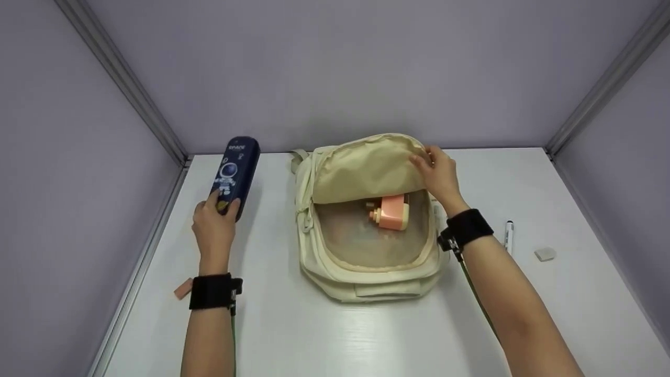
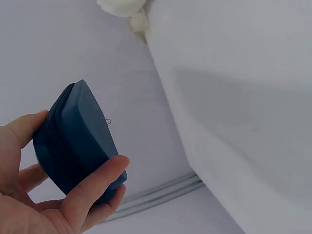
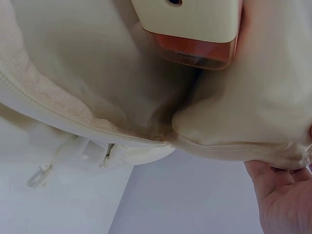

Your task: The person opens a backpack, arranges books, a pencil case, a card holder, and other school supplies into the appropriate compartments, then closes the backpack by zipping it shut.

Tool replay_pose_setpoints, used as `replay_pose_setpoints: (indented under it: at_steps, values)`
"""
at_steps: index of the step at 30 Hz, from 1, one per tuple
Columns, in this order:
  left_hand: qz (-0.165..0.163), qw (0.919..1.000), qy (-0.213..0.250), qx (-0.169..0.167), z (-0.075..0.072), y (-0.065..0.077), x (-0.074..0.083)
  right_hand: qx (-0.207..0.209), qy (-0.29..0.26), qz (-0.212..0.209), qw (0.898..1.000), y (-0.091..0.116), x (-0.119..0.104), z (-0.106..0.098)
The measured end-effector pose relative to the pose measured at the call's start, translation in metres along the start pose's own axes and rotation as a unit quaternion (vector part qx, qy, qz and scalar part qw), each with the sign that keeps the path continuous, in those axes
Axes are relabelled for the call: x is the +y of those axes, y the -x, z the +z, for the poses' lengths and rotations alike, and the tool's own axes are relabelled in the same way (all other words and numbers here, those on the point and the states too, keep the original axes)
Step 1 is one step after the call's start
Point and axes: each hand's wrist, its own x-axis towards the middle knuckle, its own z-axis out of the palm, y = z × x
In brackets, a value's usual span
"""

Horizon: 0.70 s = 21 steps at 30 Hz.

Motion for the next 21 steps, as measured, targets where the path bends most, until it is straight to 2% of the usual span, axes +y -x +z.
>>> replay_pose_setpoints:
  at_steps: [5,7,10,14,21]
  values:
    - [0.056,0.9957,0.061,0.043,-0.009,0.014,0.038,0.006,0.0,0.0,1.0,0.0,0.0,-0.002]
    - [0.089,0.9902,0.092,0.056,-0.01,0.02,0.05,0.006,0.0,0.0,1.0,-0.001,0.0,-0.002]
    - [0.148,0.9771,0.14,0.062,-0.007,0.03,0.064,0.007,0.002,0.001,1.0,-0.001,-0.001,-0.002]
    - [0.215,0.9584,0.184,0.033,0.003,0.041,0.07,0.012,0.008,-0.004,1.0,0.0,0.0,-0.001]
    - [0.262,0.9373,0.228,-0.03,0.01,0.052,0.072,0.015,0.002,-0.003,1.0,0.0,0.002,0.001]
